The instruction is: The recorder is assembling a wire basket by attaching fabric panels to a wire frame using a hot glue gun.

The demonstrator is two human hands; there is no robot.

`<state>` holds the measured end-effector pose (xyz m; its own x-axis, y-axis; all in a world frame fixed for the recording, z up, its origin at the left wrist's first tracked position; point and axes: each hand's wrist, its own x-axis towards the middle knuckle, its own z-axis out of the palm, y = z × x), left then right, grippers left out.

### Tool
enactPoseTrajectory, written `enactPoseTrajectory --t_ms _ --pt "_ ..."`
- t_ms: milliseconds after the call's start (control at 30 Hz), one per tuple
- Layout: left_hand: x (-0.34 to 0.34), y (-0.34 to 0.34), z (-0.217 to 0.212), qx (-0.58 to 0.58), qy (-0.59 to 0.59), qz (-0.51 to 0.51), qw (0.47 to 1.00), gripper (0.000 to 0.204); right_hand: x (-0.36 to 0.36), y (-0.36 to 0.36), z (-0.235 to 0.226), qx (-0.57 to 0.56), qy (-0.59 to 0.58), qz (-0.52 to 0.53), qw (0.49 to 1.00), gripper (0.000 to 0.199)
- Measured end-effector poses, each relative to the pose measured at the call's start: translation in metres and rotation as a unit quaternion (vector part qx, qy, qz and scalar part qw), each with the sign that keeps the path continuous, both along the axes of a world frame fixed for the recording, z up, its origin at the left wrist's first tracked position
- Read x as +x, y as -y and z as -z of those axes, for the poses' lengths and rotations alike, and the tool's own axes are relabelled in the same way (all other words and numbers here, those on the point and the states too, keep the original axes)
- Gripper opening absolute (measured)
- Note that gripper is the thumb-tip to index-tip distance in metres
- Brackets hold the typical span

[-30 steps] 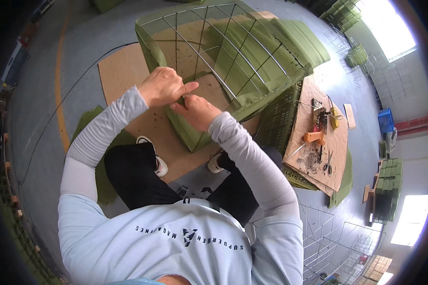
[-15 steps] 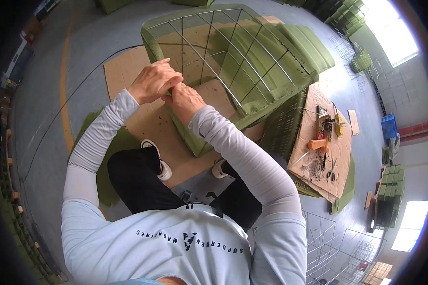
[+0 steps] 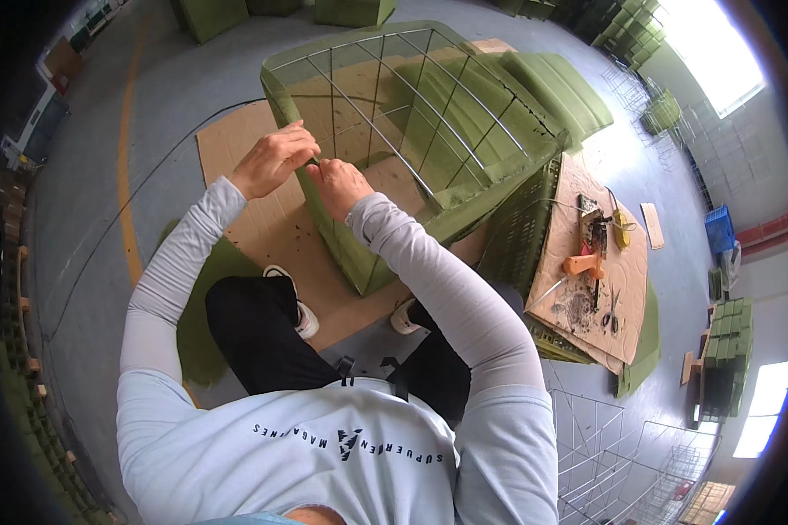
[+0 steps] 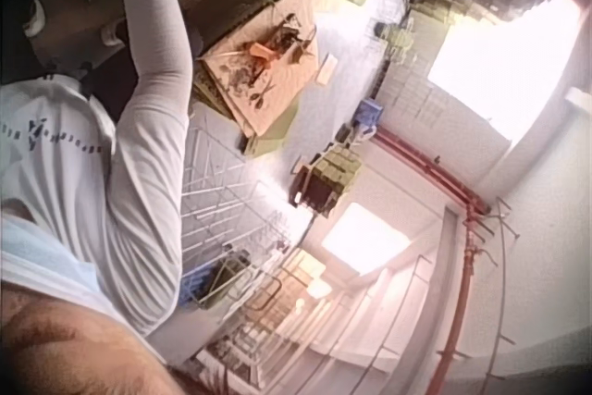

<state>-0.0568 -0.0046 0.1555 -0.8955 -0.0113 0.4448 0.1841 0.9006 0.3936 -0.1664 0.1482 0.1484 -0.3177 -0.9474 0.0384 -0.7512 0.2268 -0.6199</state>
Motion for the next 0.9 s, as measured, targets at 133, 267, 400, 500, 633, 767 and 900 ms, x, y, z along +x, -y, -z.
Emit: enactPoseTrajectory --t_ms 133,267,400,500,633,767,900 --pt "-0.015 -0.007 -0.005 -0.069 0.033 -0.016 0.997 0.054 -0.003 -0.001 0.000 0.011 -0.001 -0.018 1.000 0.046" --pt "-0.010 0.001 0.005 -0.078 0.008 -0.058 0.995 0.062 0.021 -0.019 -0.002 -0.140 -0.126 0.041 0.981 0.048" --pt "-0.001 -0.039 0.014 -0.038 -0.150 -0.012 0.988 0.056 0.024 -0.062 -0.006 -0.094 -0.122 0.020 0.988 0.032" --pt "-0.006 -0.047 0.014 -0.037 -0.089 -0.030 0.995 0.056 0.020 -0.064 -0.009 -0.041 -0.091 0.026 0.995 0.033" --pt "-0.022 -0.045 0.023 -0.041 -0.110 -0.017 0.993 0.058 0.013 -0.060 -0.006 -0.015 -0.074 0.031 0.997 0.032" --pt "-0.018 -0.035 0.020 -0.044 -0.090 -0.025 0.995 0.057 0.011 -0.058 -0.015 -0.013 -0.089 0.007 0.996 0.032" --pt "-0.007 -0.032 0.026 0.007 -0.206 -0.065 0.976 0.049 0.003 -0.092 -0.016 -0.137 -0.166 -0.016 0.976 0.031"
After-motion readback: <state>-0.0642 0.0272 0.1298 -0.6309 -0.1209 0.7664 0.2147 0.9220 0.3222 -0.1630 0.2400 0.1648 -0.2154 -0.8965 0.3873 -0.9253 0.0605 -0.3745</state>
